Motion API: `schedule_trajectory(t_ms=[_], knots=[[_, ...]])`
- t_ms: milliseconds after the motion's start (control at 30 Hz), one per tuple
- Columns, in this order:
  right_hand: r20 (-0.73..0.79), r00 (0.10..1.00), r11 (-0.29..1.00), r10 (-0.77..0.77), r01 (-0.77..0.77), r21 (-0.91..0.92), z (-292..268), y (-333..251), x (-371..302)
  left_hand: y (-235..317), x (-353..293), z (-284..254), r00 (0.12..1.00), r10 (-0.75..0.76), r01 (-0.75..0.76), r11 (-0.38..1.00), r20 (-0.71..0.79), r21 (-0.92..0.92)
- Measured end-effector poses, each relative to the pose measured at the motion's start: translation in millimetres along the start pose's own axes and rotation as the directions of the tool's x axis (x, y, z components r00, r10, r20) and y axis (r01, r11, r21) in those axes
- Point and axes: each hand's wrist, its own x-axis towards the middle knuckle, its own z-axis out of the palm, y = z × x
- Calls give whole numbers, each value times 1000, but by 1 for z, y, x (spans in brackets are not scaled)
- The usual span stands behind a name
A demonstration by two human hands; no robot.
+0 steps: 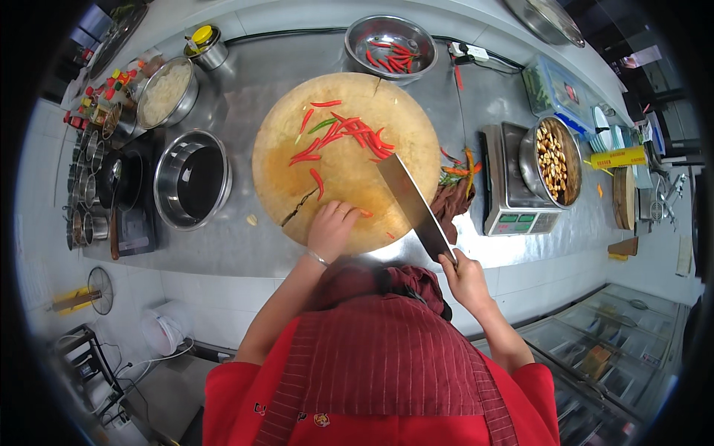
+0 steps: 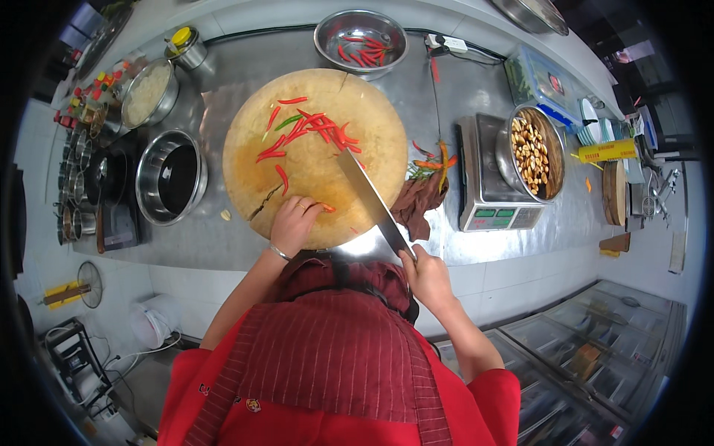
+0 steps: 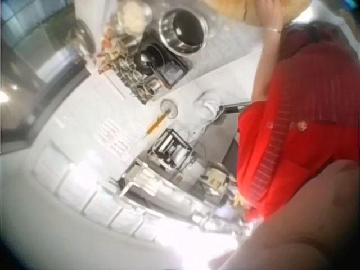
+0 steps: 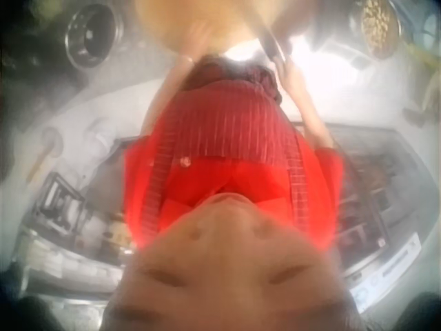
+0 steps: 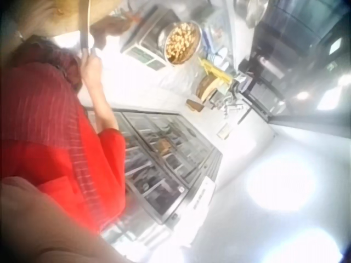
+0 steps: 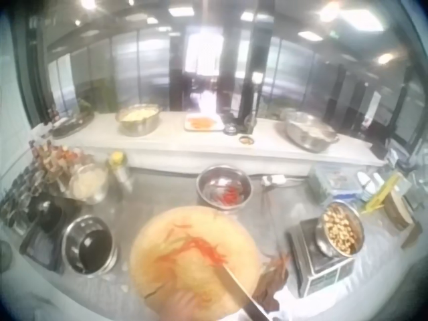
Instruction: The person slices red and green chili peppers into thin strips on a round wooden cutting board using a cleaver. The sliced pieces accumulate on the board throughout the clip.
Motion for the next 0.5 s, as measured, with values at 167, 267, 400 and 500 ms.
schedule_trajectory(t_ms=[167, 267, 400, 500], knots=[[-18, 1000, 1000, 22, -22, -22, -3, 5, -4, -7, 6, -3, 990, 75, -77, 997, 120, 11], [-32, 999, 999, 22, -24, -44, -4, 8, -3, -11, 4, -1, 973, -12, 0, 999, 229, 49], [-31, 998, 994, -63, 60, -94, -8, 14, -3, -17, -5, -11, 976, -151, 167, 981, 154, -94], [87, 975, 960, -205, 218, -174, -19, 8, -6, -29, -30, -33, 870, -493, 477, 833, 16, -280]])
